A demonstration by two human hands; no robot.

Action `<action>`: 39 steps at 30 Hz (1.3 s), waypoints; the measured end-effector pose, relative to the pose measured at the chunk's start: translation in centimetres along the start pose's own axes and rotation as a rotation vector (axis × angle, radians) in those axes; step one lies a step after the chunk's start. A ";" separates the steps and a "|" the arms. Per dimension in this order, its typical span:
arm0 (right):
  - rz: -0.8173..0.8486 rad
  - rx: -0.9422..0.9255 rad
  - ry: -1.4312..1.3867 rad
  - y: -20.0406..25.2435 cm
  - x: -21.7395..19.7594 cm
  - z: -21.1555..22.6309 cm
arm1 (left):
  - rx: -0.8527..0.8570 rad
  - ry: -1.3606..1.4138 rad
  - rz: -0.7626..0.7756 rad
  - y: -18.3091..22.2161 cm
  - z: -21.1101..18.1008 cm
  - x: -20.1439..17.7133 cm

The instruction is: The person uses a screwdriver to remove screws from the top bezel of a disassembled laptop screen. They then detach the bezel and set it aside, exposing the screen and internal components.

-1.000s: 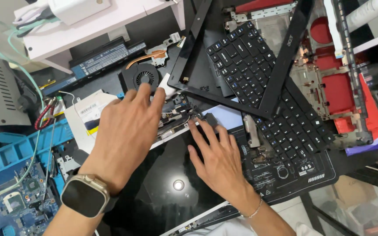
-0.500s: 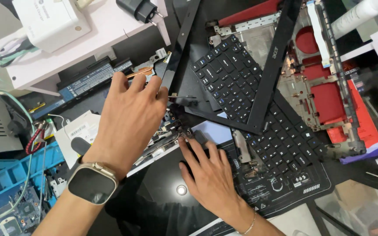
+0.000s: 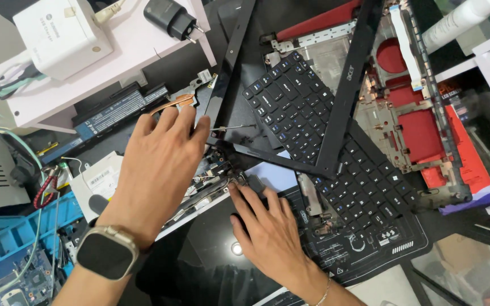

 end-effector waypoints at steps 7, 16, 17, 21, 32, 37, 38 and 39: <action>-0.036 -0.008 -0.019 0.0 -0.1 0.1 | -0.073 0.188 -0.017 5.5 2.0 -1.2; -0.083 0.077 -0.160 0.0 -0.1 -0.3 | -0.226 0.363 0.186 15.9 2.2 2.9; -0.075 0.081 -0.150 0.0 0.0 -0.4 | -0.246 0.403 0.193 16.4 2.0 3.0; -0.057 0.061 -0.122 0.0 0.1 -0.3 | -0.276 0.500 0.175 15.5 0.6 1.9; -0.046 0.047 -0.149 0.2 0.4 -0.7 | -0.278 0.608 0.087 14.4 -0.8 1.9; -0.035 0.070 -0.153 0.2 0.3 -0.6 | -0.264 0.625 0.079 14.6 -0.9 2.0; -0.036 0.070 -0.158 0.1 0.2 -0.6 | -0.293 0.647 0.096 14.7 -0.8 2.1; -0.036 0.071 -0.164 0.0 0.2 -0.5 | -0.323 0.668 0.115 14.9 -0.7 2.1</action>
Point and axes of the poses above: each hand's wrist, its own y-axis away from the middle knuckle, its own x-axis out of the palm, z = x × y, the point moved 2 cm from there along -y, towards the middle knuckle, and after that the axes turned 4 degrees about -x, right-handed, at the moved point
